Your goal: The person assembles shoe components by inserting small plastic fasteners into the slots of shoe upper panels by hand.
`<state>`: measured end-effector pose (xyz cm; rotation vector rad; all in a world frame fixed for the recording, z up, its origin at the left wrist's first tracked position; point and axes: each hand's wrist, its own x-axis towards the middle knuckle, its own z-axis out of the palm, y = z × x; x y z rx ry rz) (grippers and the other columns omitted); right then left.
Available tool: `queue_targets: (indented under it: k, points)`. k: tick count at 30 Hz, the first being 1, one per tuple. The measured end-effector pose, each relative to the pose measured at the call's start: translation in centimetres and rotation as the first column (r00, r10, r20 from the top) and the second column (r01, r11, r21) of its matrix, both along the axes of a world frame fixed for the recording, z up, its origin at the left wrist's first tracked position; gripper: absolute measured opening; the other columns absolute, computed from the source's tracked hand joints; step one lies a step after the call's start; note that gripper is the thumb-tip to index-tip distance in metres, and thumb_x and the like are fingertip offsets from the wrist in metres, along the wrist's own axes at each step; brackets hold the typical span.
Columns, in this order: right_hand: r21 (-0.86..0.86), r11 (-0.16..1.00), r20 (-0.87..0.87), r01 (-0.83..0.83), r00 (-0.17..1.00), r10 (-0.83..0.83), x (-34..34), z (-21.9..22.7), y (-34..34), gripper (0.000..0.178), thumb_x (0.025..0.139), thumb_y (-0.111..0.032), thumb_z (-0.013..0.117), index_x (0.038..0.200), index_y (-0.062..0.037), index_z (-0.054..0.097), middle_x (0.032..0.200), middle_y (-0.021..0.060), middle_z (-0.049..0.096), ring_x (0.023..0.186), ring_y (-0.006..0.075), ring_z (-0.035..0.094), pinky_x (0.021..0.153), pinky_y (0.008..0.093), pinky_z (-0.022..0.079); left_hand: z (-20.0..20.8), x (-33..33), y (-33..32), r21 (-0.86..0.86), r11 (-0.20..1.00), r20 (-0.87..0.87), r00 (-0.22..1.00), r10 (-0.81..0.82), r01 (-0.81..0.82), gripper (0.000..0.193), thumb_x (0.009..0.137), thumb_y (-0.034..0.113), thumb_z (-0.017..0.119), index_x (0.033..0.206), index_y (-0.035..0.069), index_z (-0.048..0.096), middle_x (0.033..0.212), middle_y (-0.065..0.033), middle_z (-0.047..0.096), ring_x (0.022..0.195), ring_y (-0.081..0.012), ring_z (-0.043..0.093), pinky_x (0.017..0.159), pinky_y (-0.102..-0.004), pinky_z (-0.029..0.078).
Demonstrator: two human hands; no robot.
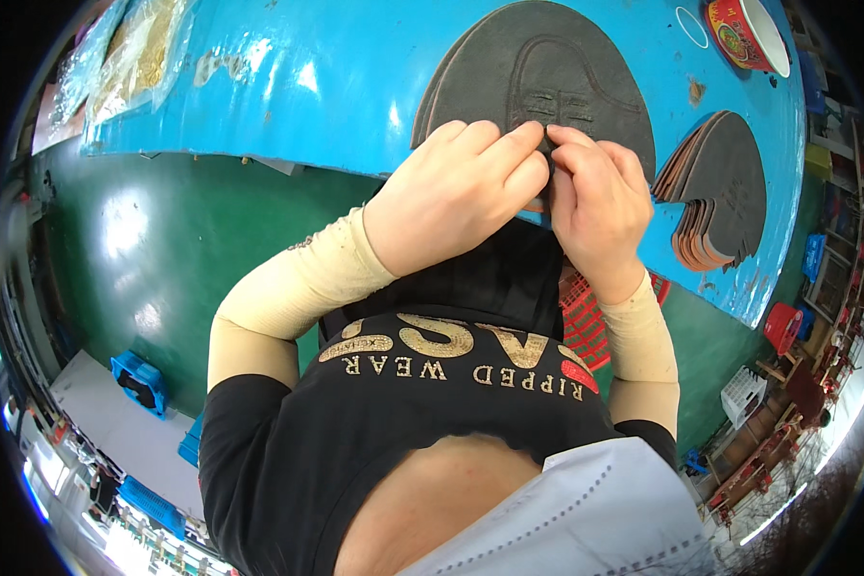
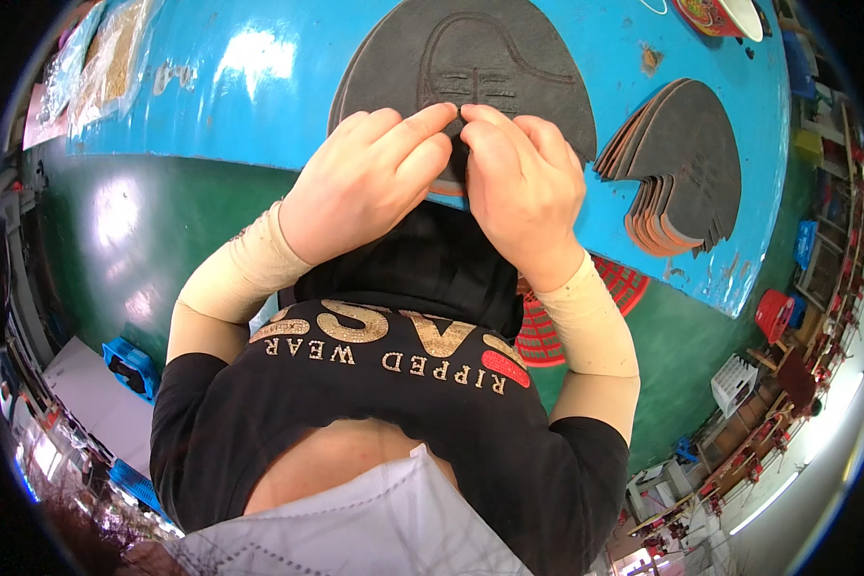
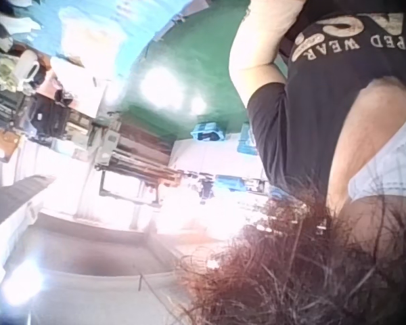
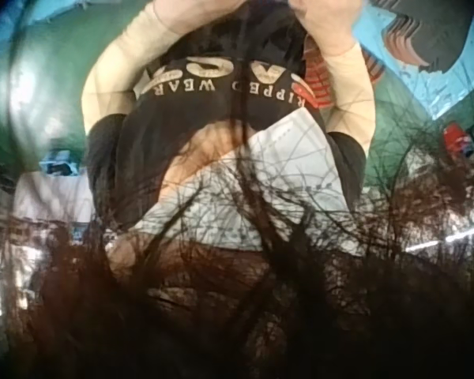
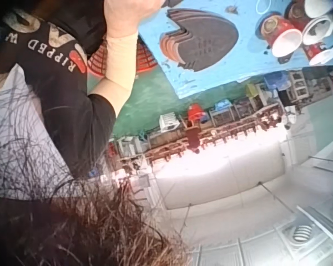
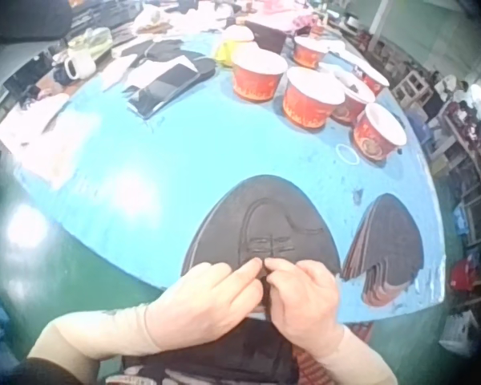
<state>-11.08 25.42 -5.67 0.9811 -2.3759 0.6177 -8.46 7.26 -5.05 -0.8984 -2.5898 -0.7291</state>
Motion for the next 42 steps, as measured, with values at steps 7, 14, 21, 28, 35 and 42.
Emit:
queue_targets:
  k: [7,14,21,28,35,42]
  points:
    - [-0.406,0.883,0.252,0.236,0.958,-0.14,0.0,-0.1,0.1,0.02,0.074,0.007,0.06,0.091,-0.0035,0.057,0.094,0.005,0.066,0.074,0.0226,0.06,0.065,0.0301,0.049,-0.7,-0.7,-0.9,0.328,0.943,0.066,0.994,-0.089,0.063,0.019,0.071,-0.003,0.061,0.087,0.002,0.054,0.103,-0.0117,0.063,0.075,-0.0269,0.058,0.07,-0.036,0.048]
    - [0.072,0.994,0.179,0.079,0.98,-0.091,-2.4,2.0,0.8,0.021,0.077,0.006,0.057,0.093,-0.0068,0.061,0.088,0.0037,0.064,0.084,0.0238,0.058,0.077,0.0327,0.045,-0.9,-0.6,-0.9,0.383,0.923,0.078,0.993,-0.084,0.048,0.019,0.07,-0.003,0.061,0.087,0.003,0.055,0.103,-0.0115,0.063,0.075,-0.0264,0.059,0.068,-0.0356,0.048]
    - [-0.139,0.971,0.518,0.195,0.85,-0.096,-2.6,2.2,0.7,0.015,0.082,0.003,0.056,0.094,-0.0035,0.059,0.091,0.0068,0.064,0.085,0.0212,0.061,0.075,0.03,0.049,-0.7,-0.4,-1.3,0.458,0.886,0.086,0.988,-0.127,0.074,0.021,0.067,-0.005,0.061,0.086,0.003,0.055,0.102,-0.0108,0.063,0.07,-0.0245,0.057,0.064,-0.034,0.047]
    - [-0.174,0.97,0.443,0.167,0.893,-0.075,-2.6,2.1,0.5,0.013,0.081,0.004,0.058,0.092,-0.0031,0.059,0.089,0.0065,0.066,0.083,0.0208,0.062,0.073,0.0292,0.049,-1.2,0.3,-1.7,0.461,0.885,0.114,0.985,-0.133,0.066,0.022,0.066,-0.004,0.062,0.085,0.004,0.055,0.101,-0.0094,0.064,0.068,-0.0229,0.057,0.064,-0.0328,0.046]
    - [0.204,0.979,0.105,0.014,0.994,-0.036,-2.3,2.9,0.2,0.023,0.072,0.004,0.063,0.093,-0.006,0.061,0.085,0.0024,0.065,0.08,0.0224,0.061,0.07,0.0325,0.049,-1.4,0.4,-1.5,0.452,0.89,0.099,0.988,-0.117,0.06,0.022,0.066,-0.004,0.063,0.084,0.005,0.056,0.099,-0.0078,0.065,0.07,-0.022,0.058,0.065,-0.0324,0.047]
    - [-0.303,0.899,0.831,0.316,0.549,0.087,-5.1,3.7,1.5,0.011,0.089,-0.007,0.054,0.097,-0.0019,0.058,0.094,0.0043,0.068,0.077,0.0065,0.057,0.069,0.022,0.047,-1.4,0.4,-1.5,0.427,0.902,0.032,0.996,-0.088,0.066,0.022,0.065,-0.004,0.062,0.084,0.005,0.056,0.097,-0.0069,0.065,0.07,-0.0218,0.059,0.066,-0.0319,0.048]
